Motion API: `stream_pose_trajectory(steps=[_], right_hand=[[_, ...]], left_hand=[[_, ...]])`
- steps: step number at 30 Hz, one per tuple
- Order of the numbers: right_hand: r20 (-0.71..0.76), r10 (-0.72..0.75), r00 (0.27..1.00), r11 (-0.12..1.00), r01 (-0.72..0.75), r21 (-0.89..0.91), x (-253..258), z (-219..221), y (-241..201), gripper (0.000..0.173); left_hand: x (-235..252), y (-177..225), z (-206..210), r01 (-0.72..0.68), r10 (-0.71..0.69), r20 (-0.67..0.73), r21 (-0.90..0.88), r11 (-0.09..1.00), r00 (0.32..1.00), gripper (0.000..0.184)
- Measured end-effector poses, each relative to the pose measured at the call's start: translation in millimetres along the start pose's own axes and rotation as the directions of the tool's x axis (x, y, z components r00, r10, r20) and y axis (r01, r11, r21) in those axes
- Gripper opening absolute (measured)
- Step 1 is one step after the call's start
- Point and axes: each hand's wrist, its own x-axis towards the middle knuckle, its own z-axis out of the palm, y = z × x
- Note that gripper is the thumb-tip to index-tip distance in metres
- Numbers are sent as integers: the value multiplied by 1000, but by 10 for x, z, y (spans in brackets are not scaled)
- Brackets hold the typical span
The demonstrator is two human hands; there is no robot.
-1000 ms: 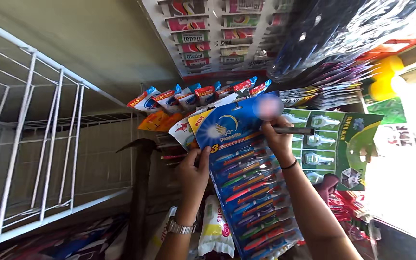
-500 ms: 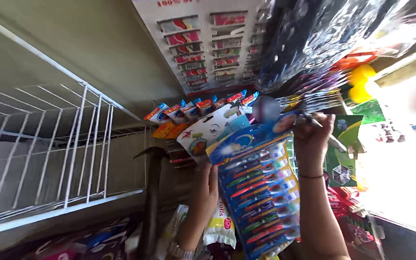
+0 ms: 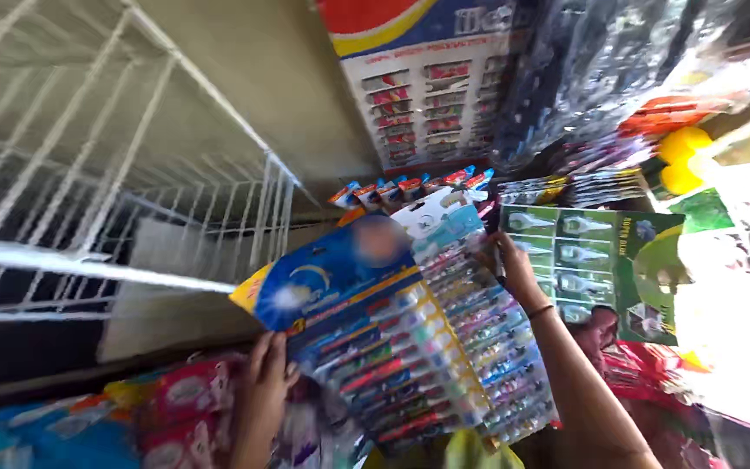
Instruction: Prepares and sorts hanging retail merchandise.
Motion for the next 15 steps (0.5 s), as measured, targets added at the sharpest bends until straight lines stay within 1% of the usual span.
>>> stream_pose_trajectory(steps=[1,2,5,7,9,10,12,13,15], right_hand=[[2,24,1000,1000,-24,-8,1,67,-11,50],[-32,23,999,999,-22,27,-22,89,-4,51],[-139,-5,990,972,37,231,-156,-47,-11,48],[-215,-4,977,929,83,360,-240,-188,23,43],[-279,24,960,908,95,407,-275,-294,131,40],[-287,43,957,919,75,387,-286,-329,201,41],[-274,54,960,965,20,262,-288,-361,337,45],[-276,36,960,986,10,165,-288,-381,367,47],[-324,-10,946,1000,16,16,-301,-458,351,45]], left_hand=[[84,-56,48,-12,12,-5,60,998,1000,44],[149,-99,96,-30,31,-2,128,991,1000,47],[299,-168,243,-109,115,0,307,945,993,46],[353,-207,359,-129,155,-42,367,921,987,44],[376,-223,446,-125,169,-74,406,905,983,43],[375,-235,478,-124,172,-76,422,898,982,42],[361,-258,518,-116,165,-65,470,875,984,42],[334,-241,520,-107,154,-47,522,846,987,44],[231,-146,512,-82,132,-28,652,754,991,51]])
